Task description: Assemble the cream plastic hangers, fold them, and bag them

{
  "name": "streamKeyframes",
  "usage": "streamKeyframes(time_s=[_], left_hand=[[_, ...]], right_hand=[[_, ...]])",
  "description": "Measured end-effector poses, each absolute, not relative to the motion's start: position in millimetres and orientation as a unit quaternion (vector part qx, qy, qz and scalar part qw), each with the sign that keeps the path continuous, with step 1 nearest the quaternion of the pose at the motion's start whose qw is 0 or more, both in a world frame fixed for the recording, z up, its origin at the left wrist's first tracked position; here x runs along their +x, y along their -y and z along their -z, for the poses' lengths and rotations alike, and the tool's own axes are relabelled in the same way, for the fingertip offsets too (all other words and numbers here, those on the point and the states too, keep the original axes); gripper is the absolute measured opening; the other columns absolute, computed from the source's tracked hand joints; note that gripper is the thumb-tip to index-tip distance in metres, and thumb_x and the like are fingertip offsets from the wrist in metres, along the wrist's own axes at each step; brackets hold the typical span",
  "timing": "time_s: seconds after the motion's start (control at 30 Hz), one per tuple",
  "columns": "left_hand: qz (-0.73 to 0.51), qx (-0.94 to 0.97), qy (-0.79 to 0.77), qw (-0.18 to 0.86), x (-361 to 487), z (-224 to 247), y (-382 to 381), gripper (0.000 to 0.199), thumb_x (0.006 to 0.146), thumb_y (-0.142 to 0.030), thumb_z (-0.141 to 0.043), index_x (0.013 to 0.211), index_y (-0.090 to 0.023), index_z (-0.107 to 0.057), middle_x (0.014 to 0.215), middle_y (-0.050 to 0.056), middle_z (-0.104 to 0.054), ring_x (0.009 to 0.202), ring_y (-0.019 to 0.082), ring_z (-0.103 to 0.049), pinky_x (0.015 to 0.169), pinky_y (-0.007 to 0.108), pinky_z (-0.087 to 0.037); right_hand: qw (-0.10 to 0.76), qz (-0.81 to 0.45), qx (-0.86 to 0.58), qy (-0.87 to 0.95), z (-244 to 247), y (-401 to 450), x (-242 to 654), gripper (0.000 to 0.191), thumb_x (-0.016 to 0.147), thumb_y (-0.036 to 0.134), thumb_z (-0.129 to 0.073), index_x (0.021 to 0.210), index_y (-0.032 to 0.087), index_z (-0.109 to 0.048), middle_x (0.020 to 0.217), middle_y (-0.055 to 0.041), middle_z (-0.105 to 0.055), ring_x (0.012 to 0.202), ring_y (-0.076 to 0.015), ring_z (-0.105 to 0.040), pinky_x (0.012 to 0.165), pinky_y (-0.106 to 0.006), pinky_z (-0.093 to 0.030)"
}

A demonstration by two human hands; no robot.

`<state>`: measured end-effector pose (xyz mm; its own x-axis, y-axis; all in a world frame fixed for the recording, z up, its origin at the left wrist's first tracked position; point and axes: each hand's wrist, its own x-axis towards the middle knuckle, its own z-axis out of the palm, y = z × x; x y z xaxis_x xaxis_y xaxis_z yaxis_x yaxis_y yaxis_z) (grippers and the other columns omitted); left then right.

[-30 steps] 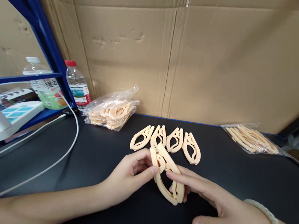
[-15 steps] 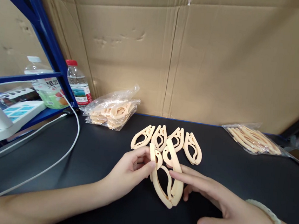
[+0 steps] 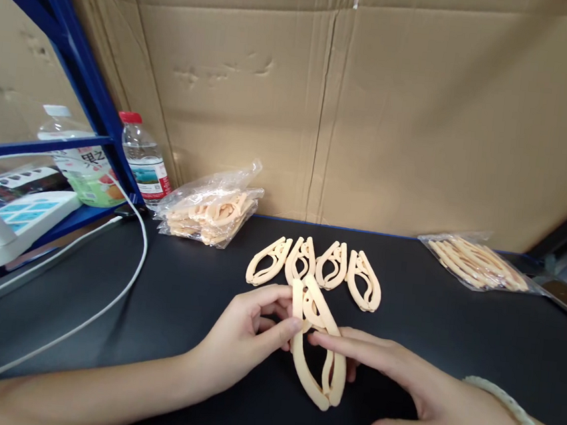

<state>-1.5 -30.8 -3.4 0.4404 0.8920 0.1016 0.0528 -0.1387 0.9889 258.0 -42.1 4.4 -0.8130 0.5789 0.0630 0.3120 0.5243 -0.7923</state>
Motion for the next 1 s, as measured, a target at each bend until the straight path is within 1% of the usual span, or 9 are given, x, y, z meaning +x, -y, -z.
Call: streamKeyframes(time_s=[0.13,0.27,0.33,0.47,0.6,0.73,0.8,0.9,1.0], left_hand=[[-0.378,0.657,-0.353,0.548,-2.1,4.3,31.0,0.018,0.089,-0.028,-0.060,0.104,-0.017,-0.063,0.093,0.005,-0.066,0.083,0.016,-0.062,0.068,0.024,-0.055],[-0.396,0.651,-0.370,0.532,-6.7,8.8,29.5,0.045,0.087,-0.025,-0.060,0.130,-0.023,-0.051,0.111,0.007,-0.060,0.086,0.017,-0.064,0.072,0.029,-0.058],[-0.392,0.656,-0.382,0.519,-10.5,11.0,27.2,0.045,0.087,-0.023,-0.058,0.131,-0.023,-0.050,0.111,0.008,-0.058,0.085,0.016,-0.064,0.072,0.030,-0.059],[-0.386,0.683,-0.393,0.479,-17.9,10.8,21.5,0.037,0.088,-0.021,-0.055,0.125,-0.023,-0.054,0.109,0.007,-0.059,0.083,0.015,-0.065,0.072,0.029,-0.059],[-0.368,0.732,-0.403,0.409,-22.4,7.6,17.7,0.031,0.089,-0.020,-0.052,0.120,-0.023,-0.057,0.107,0.006,-0.062,0.085,0.016,-0.066,0.073,0.028,-0.059],[-0.355,0.799,-0.369,0.314,-25.6,8.1,17.2,0.033,0.089,-0.013,-0.050,0.119,-0.025,-0.057,0.105,0.004,-0.064,0.087,0.014,-0.065,0.074,0.025,-0.057],[-0.347,0.827,-0.348,0.272,-27.0,9.0,16.9,0.037,0.088,-0.010,-0.050,0.120,-0.025,-0.056,0.105,0.003,-0.064,0.088,0.014,-0.064,0.075,0.024,-0.057],[-0.341,0.851,-0.330,0.224,-29.3,8.0,14.4,0.037,0.088,-0.009,-0.048,0.121,-0.025,-0.055,0.106,0.004,-0.065,0.086,0.014,-0.064,0.073,0.024,-0.056],[-0.317,0.876,-0.324,0.164,-32.7,3.9,9.2,0.032,0.089,-0.012,-0.049,0.118,-0.024,-0.057,0.109,0.006,-0.066,0.094,0.018,-0.063,0.083,0.029,-0.054]], right_hand=[[0.189,-0.423,-0.240,0.853,-10.6,41.7,257.9,0.068,0.084,0.026,-0.069,0.145,0.035,-0.039,0.147,-0.0064,-0.044,0.138,-0.0279,-0.036,0.111,-0.046,-0.036],[0.247,-0.484,-0.268,0.796,-17.7,32.6,269.9,0.057,0.088,0.030,-0.065,0.141,0.032,-0.045,0.142,-0.0076,-0.051,0.131,-0.0269,-0.047,0.107,-0.044,-0.042],[0.290,-0.483,-0.332,0.757,-20.9,21.9,283.4,0.051,0.089,0.036,-0.064,0.138,0.029,-0.051,0.141,-0.0082,-0.052,0.127,-0.0284,-0.051,0.106,-0.046,-0.043],[0.347,-0.383,-0.495,0.698,-21.6,-6.2,316.8,0.046,0.085,0.052,-0.062,0.124,0.028,-0.064,0.134,-0.0075,-0.058,0.121,-0.0320,-0.054,0.106,-0.051,-0.041],[0.272,-0.369,-0.555,0.694,-13.2,-23.9,335.4,0.052,0.087,0.060,-0.053,0.116,0.019,-0.067,0.110,-0.0116,-0.067,0.085,-0.0243,-0.063,0.080,-0.042,-0.053],[0.171,-0.302,-0.530,0.774,-10.7,-20.1,334.0,0.045,0.092,0.058,-0.045,0.107,0.019,-0.062,0.080,-0.0035,-0.060,0.070,-0.0173,-0.054,0.064,-0.031,-0.046],[0.127,-0.262,-0.518,0.805,-13.7,-15.0,332.0,0.043,0.095,0.056,-0.040,0.105,0.020,-0.060,0.075,-0.0015,-0.055,0.067,-0.0164,-0.049,0.061,-0.030,-0.043],[0.085,-0.211,-0.529,0.818,-16.7,-10.9,331.2,0.048,0.096,0.057,-0.036,0.120,0.020,-0.054,0.076,-0.0023,-0.054,0.068,-0.0188,-0.051,0.065,-0.033,-0.046],[0.110,-0.129,-0.529,0.831,-12.7,-9.9,326.5,0.055,0.096,0.057,-0.036,0.134,0.019,-0.046,0.094,-0.0091,-0.060,0.088,-0.0262,-0.058,0.082,-0.044,-0.048]])
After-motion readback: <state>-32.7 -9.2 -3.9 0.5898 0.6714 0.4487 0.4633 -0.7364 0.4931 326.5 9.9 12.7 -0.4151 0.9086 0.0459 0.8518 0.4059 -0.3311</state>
